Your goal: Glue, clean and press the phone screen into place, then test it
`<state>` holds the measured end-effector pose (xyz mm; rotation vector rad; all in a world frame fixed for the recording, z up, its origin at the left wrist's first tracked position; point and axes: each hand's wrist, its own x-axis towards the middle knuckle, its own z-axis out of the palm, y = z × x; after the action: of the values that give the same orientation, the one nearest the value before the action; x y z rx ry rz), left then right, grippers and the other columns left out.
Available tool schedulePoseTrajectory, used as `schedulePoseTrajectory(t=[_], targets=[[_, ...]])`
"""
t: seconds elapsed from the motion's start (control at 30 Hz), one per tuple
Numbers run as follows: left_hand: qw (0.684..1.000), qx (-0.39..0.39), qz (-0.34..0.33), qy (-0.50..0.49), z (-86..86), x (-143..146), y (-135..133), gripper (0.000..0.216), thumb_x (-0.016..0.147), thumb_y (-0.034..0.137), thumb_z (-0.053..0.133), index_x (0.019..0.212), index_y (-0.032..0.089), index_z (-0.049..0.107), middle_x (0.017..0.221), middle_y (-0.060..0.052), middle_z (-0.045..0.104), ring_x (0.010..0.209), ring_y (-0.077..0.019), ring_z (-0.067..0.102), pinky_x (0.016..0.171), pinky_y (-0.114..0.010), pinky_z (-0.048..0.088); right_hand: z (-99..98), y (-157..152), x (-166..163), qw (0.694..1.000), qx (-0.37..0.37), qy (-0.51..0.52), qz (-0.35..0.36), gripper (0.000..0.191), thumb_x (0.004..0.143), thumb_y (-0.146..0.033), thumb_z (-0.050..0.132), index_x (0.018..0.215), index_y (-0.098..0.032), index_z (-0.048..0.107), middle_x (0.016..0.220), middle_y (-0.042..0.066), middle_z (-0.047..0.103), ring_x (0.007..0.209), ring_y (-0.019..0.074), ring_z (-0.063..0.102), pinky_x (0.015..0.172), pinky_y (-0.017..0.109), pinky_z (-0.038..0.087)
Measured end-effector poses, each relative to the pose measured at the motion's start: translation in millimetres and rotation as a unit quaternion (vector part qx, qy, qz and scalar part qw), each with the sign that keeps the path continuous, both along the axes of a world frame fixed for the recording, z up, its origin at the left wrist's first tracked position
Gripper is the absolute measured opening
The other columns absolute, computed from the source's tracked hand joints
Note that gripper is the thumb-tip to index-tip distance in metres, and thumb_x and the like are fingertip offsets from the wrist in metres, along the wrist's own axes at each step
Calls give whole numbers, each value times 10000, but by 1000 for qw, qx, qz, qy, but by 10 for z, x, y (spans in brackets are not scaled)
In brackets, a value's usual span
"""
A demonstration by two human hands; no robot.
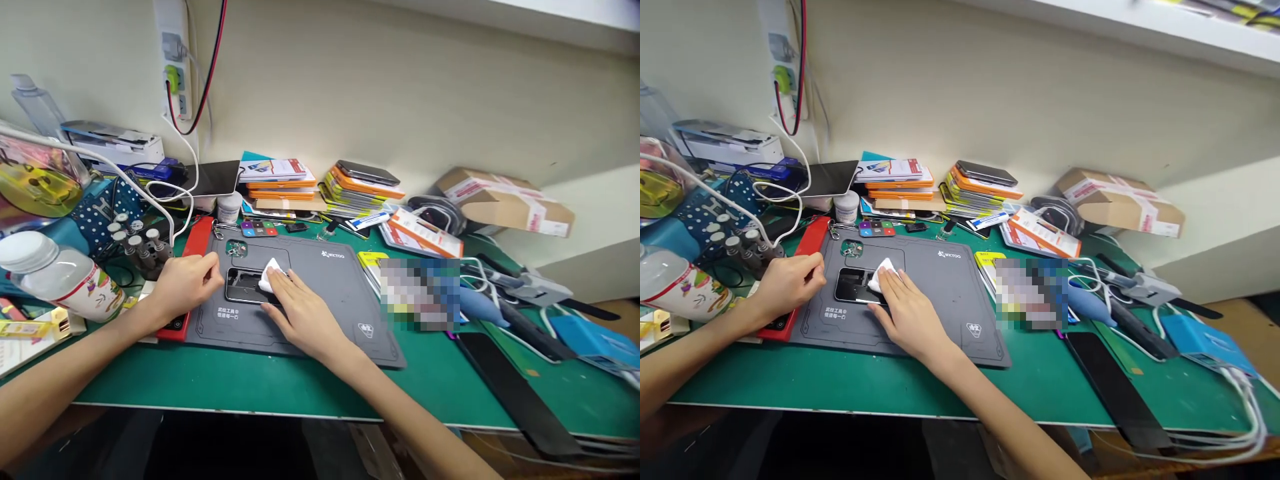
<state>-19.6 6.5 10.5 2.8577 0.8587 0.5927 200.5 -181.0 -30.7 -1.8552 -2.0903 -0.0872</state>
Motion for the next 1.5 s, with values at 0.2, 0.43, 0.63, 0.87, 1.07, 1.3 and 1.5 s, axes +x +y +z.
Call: schedulePoseTrajectory(t=[0.2, 0.43, 0.63, 0.87, 1.07, 1.3, 1.5], targets=[[1000, -20, 10, 20, 18, 25, -19, 247, 952, 291, 417, 796, 218, 594, 674, -17, 685, 618, -186, 615, 574, -305, 261, -12, -182, -58, 999, 11, -2, 32, 756, 1096, -353, 484, 1734, -184, 116, 1685, 150, 404, 1550, 314, 437, 1286, 590, 408], [999, -22, 23, 38, 6, 30, -26, 258, 952, 310, 406, 828, 220, 613, 636, -13, 670, 587, -193, 620, 569, -305, 254, -6, 92, -80, 1000, -1, -1, 15, 713, 1106, -437, 455, 1708, -116, 244, 1654, 195, 437, 1541, 327, 445, 1298, 596, 376], [998, -30, 30, 37, -31, 30, -29, 258, 956, 340, 423, 839, 224, 622, 619, -10, 658, 569, -202, 615, 581, -308, 248, 1, -128, -167, 998, 8, -5, 61, 756, 1102, -362, 469, 1734, -167, 104, 1678, 159, 412, 1556, 305, 424, 1286, 583, 408], [998, -29, 33, 48, 15, 30, -23, 272, 966, 324, 412, 869, 217, 643, 670, -27, 692, 607, -218, 647, 591, -308, 269, 56, 165, -189, 999, -15, 13, 47, 687, 1103, -436, 449, 1689, -109, 305, 1654, 189, 446, 1556, 312, 429, 1317, 576, 342], [998, -31, 35, 49, 8, 33, -28, 287, 970, 332, 417, 871, 215, 658, 670, -30, 697, 622, -224, 663, 601, -304, 306, 53, 86, -190, 997, -15, 3, 76, 643, 1109, -390, 439, 1672, -97, 342, 1651, 171, 469, 1558, 293, 435, 1318, 542, 356], [997, -28, 41, 59, 34, 37, -35, 308, 969, 335, 392, 897, 212, 664, 704, -44, 721, 641, -230, 670, 592, -309, 297, 34, 184, -311, 997, 4, 1, 71, 673, 1105, -447, 448, 1618, -12, 406, 1646, 223, 458, 1573, 289, 412, 1338, 523, 313], [998, -22, 39, 53, -2, 43, -37, 317, 962, 353, 401, 903, 212, 679, 675, -38, 702, 627, -226, 660, 600, -304, 319, 25, 174, -333, 998, 0, -1, 65, 623, 1126, -419, 396, 1625, -48, 409, 1638, 198, 482, 1552, 273, 446, 1330, 518, 334]])
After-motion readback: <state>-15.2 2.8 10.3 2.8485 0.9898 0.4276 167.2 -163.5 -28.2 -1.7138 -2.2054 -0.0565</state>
